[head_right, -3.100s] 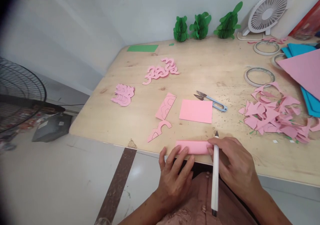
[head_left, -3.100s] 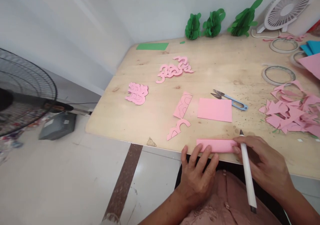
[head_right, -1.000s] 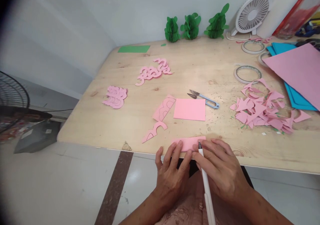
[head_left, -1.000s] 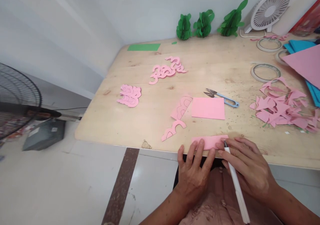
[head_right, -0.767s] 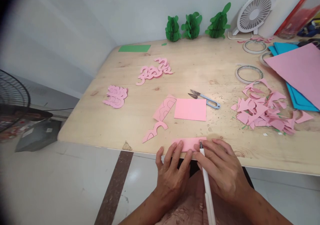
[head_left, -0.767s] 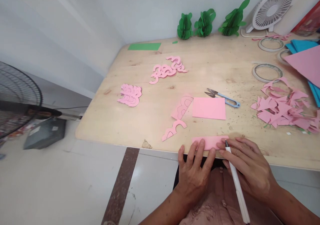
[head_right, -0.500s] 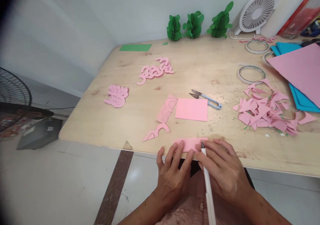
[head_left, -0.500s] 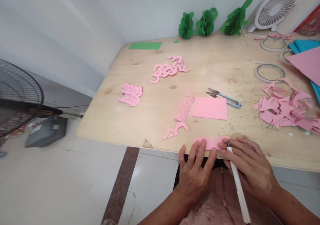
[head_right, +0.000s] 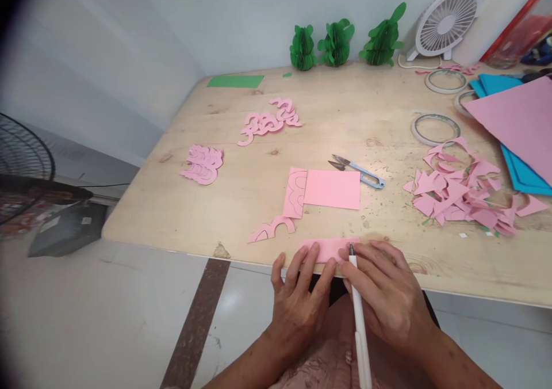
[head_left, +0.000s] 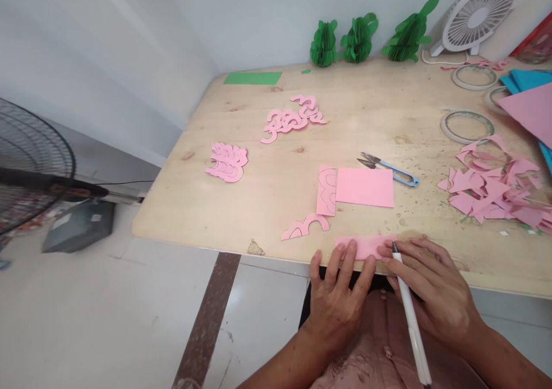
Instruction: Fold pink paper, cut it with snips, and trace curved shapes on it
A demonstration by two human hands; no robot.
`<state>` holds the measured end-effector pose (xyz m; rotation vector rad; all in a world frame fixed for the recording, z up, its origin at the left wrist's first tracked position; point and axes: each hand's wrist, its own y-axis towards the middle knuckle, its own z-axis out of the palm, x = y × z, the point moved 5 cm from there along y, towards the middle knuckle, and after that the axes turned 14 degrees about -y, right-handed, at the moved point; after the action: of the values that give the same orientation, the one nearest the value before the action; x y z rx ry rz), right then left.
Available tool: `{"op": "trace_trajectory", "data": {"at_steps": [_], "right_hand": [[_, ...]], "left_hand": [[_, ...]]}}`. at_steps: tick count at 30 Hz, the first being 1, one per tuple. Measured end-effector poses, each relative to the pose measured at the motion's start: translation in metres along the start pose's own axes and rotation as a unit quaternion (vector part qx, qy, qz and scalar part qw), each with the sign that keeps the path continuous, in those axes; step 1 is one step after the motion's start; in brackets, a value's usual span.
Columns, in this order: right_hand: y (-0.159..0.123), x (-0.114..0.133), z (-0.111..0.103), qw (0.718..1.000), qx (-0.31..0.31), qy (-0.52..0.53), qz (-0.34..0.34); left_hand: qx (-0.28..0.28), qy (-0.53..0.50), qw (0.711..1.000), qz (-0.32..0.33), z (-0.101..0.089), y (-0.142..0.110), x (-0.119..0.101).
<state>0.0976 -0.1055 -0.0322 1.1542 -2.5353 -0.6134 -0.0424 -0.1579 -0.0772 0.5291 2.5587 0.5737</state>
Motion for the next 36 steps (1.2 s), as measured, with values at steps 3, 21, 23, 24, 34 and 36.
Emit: {"op": "trace_trajectory", "data": {"at_steps": [3, 21, 23, 24, 34, 36], "right_hand": [[0.0001, -0.0003, -0.0001, 1.000, -0.003, 0.001, -0.001], [0.0009, 0.0000, -0.0001, 1.000, -0.006, -0.003, 0.001], [0.0006, 0.0000, 0.0005, 1.000, -0.002, -0.005, 0.006], [0.0006, 0.0004, 0.0008, 1.000, -0.001, -0.006, 0.008], [-0.0011, 0.0082, 0.0064, 1.000, 0.019, -0.012, -0.005], [-0.0014, 0.0084, 0.0046, 1.000, 0.017, -0.013, -0.004]], "left_hand": [[0.001, 0.003, 1.000, 0.004, 0.0001, 0.0000, 0.0001], [0.000, -0.001, 1.000, 0.005, -0.0007, 0.0007, 0.0007], [0.000, 0.000, 1.000, 0.008, -0.0012, 0.0010, 0.0006], [0.000, 0.001, 1.000, 0.009, -0.0014, 0.0011, 0.0006], [-0.006, -0.002, 1.000, 0.005, -0.0010, 0.0025, -0.0002], [-0.007, 0.000, 1.000, 0.003, -0.0010, 0.0030, -0.0003]]}}
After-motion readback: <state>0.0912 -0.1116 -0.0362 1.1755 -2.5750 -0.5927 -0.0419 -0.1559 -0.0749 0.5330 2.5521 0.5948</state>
